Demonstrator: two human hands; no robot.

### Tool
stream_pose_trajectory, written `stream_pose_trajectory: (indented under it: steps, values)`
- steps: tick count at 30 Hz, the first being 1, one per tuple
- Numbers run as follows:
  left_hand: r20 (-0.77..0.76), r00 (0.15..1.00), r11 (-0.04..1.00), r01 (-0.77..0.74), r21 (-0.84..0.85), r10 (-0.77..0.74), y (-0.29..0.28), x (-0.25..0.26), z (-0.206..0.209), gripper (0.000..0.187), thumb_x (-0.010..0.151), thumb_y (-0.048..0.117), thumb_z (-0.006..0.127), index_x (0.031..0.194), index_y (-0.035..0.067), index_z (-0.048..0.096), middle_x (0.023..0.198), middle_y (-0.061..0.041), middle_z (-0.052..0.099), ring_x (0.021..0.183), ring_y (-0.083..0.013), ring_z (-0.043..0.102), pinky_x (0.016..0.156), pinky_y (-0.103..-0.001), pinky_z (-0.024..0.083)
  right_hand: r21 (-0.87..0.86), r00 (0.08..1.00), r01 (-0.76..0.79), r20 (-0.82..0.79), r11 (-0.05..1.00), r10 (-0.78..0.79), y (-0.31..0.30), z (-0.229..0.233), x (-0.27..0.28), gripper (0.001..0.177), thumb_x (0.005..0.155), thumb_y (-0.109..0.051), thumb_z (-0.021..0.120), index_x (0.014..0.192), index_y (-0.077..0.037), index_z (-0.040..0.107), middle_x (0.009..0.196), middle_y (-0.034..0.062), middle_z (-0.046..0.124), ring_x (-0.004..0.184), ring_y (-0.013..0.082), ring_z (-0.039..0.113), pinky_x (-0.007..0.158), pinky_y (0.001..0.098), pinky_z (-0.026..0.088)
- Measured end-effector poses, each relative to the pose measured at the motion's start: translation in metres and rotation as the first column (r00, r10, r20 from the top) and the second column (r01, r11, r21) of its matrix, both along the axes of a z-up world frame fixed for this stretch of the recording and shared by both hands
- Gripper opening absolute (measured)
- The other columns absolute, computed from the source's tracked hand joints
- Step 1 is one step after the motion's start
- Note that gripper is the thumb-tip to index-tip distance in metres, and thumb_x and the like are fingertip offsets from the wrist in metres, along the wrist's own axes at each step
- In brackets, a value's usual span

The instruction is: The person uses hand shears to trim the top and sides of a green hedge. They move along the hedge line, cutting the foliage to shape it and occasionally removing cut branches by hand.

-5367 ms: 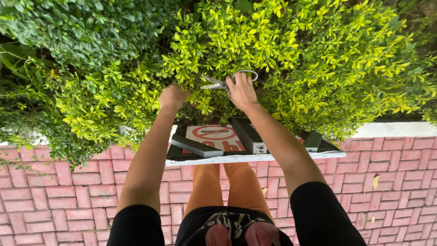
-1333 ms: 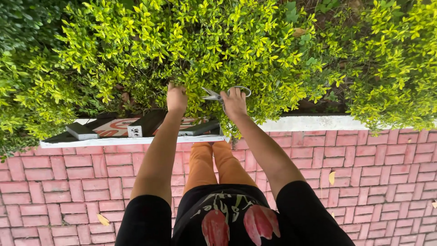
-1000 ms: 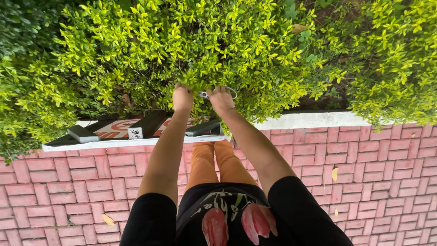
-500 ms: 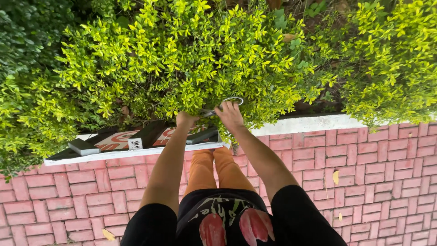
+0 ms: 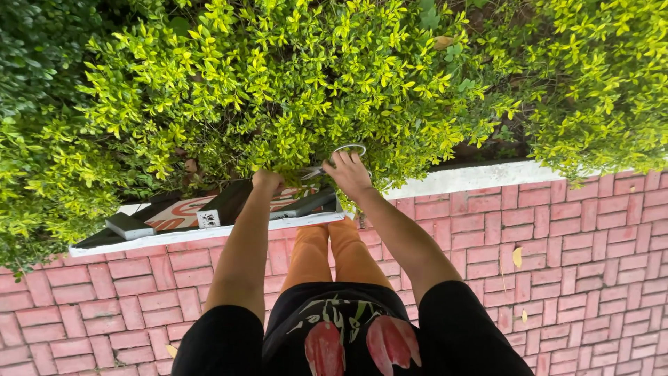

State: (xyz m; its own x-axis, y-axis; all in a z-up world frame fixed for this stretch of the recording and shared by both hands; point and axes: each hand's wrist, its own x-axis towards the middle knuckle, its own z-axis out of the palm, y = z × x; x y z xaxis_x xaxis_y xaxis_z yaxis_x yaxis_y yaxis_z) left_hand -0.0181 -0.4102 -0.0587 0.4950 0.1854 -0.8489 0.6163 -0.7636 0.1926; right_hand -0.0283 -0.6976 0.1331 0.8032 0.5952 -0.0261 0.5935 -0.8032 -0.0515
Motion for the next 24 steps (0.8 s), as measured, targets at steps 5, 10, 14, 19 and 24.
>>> stream_pose_trajectory:
  steps: [5, 10, 14, 19, 24]
  values:
    - [-0.427, 0.555, 0.384, -0.82, -0.424, 0.714, -0.025, -0.012, -0.08, 0.014, 0.083, -0.015, 0.069, 0.094, -0.006, 0.067, 0.087, -0.022, 0.071, 0.071, -0.033, 0.075, 0.065, -0.046, 0.067, -0.063, 0.992, -0.079, 0.092, 0.995, 0.085, 0.013, -0.01, 0.002, 0.04, 0.087, -0.019, 0.061, 0.127, -0.019, 0.063, 0.119, 0.0066, 0.059, 0.115, 0.0255, 0.053, 0.102, 0.0453, 0.043]
    - [-0.398, 0.575, 0.364, -0.792, -0.49, 0.715, -0.02, -0.011, -0.055, 0.019, 0.085, -0.016, 0.06, 0.099, -0.004, 0.064, 0.087, -0.021, 0.068, 0.072, -0.0353, 0.071, 0.066, -0.053, 0.066, -0.073, 0.98, -0.094, 0.169, 0.993, 0.105, 0.03, -0.023, 0.013, 0.034, 0.093, -0.023, 0.058, 0.126, -0.019, 0.063, 0.122, 0.0056, 0.059, 0.117, 0.0254, 0.053, 0.106, 0.0472, 0.042]
    - [-0.336, 0.567, 0.397, -0.796, -0.457, 0.752, -0.015, -0.003, -0.041, 0.015, 0.087, -0.013, 0.063, 0.098, -0.004, 0.065, 0.088, -0.02, 0.067, 0.072, -0.0329, 0.069, 0.065, -0.052, 0.067, -0.029, 0.978, -0.102, 0.179, 0.994, 0.105, 0.039, -0.026, 0.019, 0.034, 0.091, -0.023, 0.057, 0.125, -0.019, 0.064, 0.118, 0.0051, 0.06, 0.115, 0.0252, 0.054, 0.104, 0.0463, 0.043]
    - [-0.258, 0.626, 0.498, -0.758, -0.421, 0.736, -0.019, 0.007, 0.002, 0.007, 0.087, -0.013, 0.066, 0.092, -0.008, 0.065, 0.086, -0.02, 0.068, 0.071, -0.0304, 0.071, 0.063, -0.05, 0.064, 0.022, 0.998, -0.059, -0.022, 0.998, 0.06, 0.038, -0.046, 0.012, 0.033, 0.091, -0.02, 0.058, 0.123, -0.017, 0.066, 0.115, 0.0084, 0.06, 0.115, 0.0281, 0.055, 0.093, 0.046, 0.044]
    - [-0.261, 0.657, 0.476, -0.716, -0.512, 0.707, 0.0, 0.005, 0.027, 0.014, 0.09, -0.003, 0.068, 0.081, -0.01, 0.06, 0.08, -0.021, 0.07, 0.07, -0.0325, 0.075, 0.06, -0.04, 0.065, 0.17, 0.99, 0.14, -0.016, 0.975, -0.139, 0.005, -0.033, -0.008, 0.035, 0.091, -0.015, 0.056, 0.124, -0.021, 0.067, 0.114, 0.0097, 0.059, 0.115, 0.0296, 0.056, 0.093, 0.0478, 0.046]
